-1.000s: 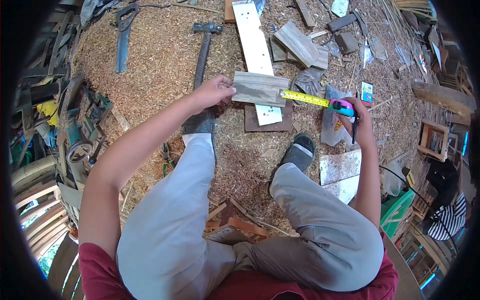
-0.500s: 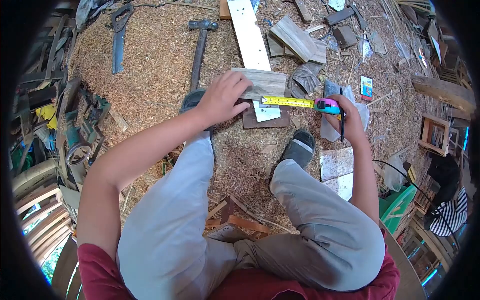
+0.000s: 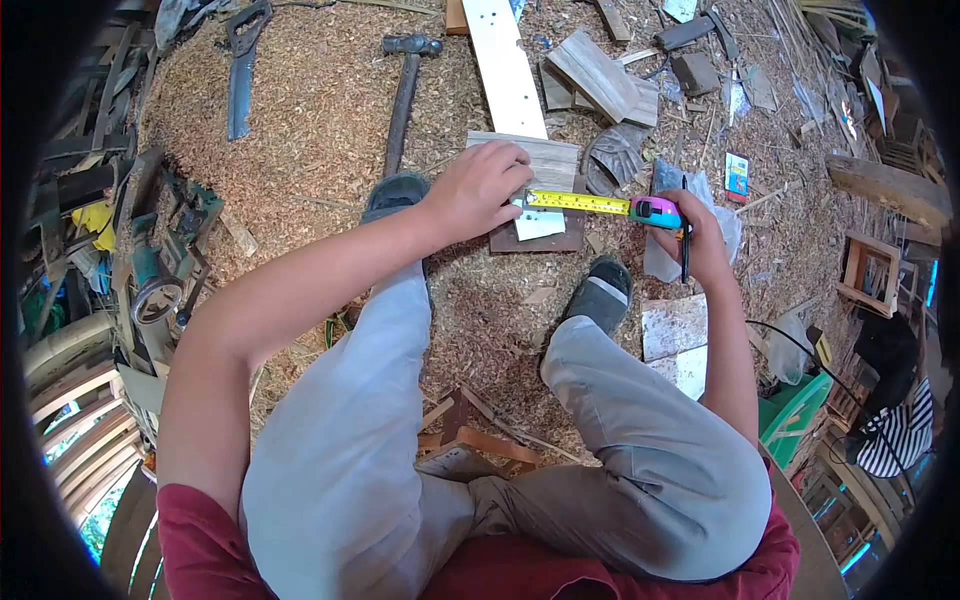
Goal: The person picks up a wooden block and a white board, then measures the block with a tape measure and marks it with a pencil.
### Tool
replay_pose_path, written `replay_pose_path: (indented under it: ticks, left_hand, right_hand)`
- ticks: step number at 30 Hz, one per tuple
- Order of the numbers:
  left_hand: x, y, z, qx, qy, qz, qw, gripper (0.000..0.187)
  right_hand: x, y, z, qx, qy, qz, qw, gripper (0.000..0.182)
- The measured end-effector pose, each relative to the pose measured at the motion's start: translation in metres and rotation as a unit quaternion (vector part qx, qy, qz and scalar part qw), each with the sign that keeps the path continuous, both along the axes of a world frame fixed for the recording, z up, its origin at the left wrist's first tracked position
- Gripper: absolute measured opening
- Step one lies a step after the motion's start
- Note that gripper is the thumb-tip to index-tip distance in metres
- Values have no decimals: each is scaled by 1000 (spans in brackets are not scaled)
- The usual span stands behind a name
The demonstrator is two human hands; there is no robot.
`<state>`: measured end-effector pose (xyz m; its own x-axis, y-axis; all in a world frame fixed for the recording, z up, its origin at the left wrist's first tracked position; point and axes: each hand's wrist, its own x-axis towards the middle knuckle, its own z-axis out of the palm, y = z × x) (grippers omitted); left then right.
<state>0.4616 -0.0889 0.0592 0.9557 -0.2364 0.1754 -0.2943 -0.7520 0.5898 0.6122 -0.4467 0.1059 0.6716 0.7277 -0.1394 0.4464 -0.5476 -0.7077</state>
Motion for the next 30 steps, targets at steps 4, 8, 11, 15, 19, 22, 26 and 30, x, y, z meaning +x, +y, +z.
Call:
replay_pose_path:
  ticks: [4, 8, 11, 15, 19, 22, 26, 30]
  left_hand:
    - [1, -5, 0, 13, -1, 6, 1000, 41]
    - [4, -8, -3, 29, -5, 4, 1000, 38]
    - [4, -10, -6, 41, -7, 1, 999, 34]
    - [4, -12, -8, 48, -14, 6, 999, 29]
    - [3, -13, -7, 58, -4, 8, 998, 26]
    - [4, -13, -7, 63, 6, 12, 998, 25]
    - [3, -14, -7, 58, 10, 14, 998, 24]
    - [4, -15, -6, 59, 34, 20, 998, 23]
  right_hand:
    - [0, 0, -1, -3, 0, -4, 1000, 40]
    - [1, -2, -5, 3, -3, -8, 1000, 41]
    - [1, -1, -1, 4, -3, -3, 1000, 41]
    - [0, -1, -1, 5, 7, -4, 1000, 39]
    - [-2, 0, 2, 8, 10, -7, 1000, 39]
    - [-1, -1, 1, 4, 8, -7, 1000, 39]
    - [-3, -1, 3, 7, 8, -11, 1000, 40]
    - [-1, -3, 1, -6, 18, -12, 1000, 43]
